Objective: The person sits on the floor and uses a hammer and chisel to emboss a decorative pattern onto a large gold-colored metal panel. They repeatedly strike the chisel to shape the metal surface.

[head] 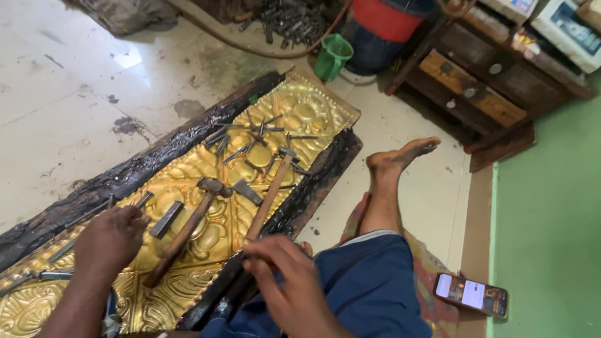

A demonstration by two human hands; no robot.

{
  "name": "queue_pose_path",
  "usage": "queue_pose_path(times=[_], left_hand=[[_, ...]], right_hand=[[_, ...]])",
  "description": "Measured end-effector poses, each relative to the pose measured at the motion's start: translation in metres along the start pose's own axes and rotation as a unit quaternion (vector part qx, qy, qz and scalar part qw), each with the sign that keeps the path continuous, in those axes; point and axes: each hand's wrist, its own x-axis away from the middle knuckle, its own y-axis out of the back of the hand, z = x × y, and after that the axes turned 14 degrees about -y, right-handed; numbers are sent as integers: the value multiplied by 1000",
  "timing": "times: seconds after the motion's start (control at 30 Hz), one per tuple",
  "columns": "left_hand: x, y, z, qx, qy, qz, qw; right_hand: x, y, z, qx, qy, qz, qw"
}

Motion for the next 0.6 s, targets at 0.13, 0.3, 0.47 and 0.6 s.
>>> queue_pose_path(times=[0.13,0.3,0.47,0.6], left_hand=[[6,11,3,-22,-11,-35,999],[24,-10,5,-47,-64,-9,997],[46,-26,5,-2,-49,10,999],[57,-46,30,-13,-84,-19,996]], right_hand=[[-50,87,5,83,-7,-147,986],[-78,141,-45,204,-138,-176,953],[-97,171,-59,247,-160,-164,942],[-59,191,-78,264,-199,-164,929]])
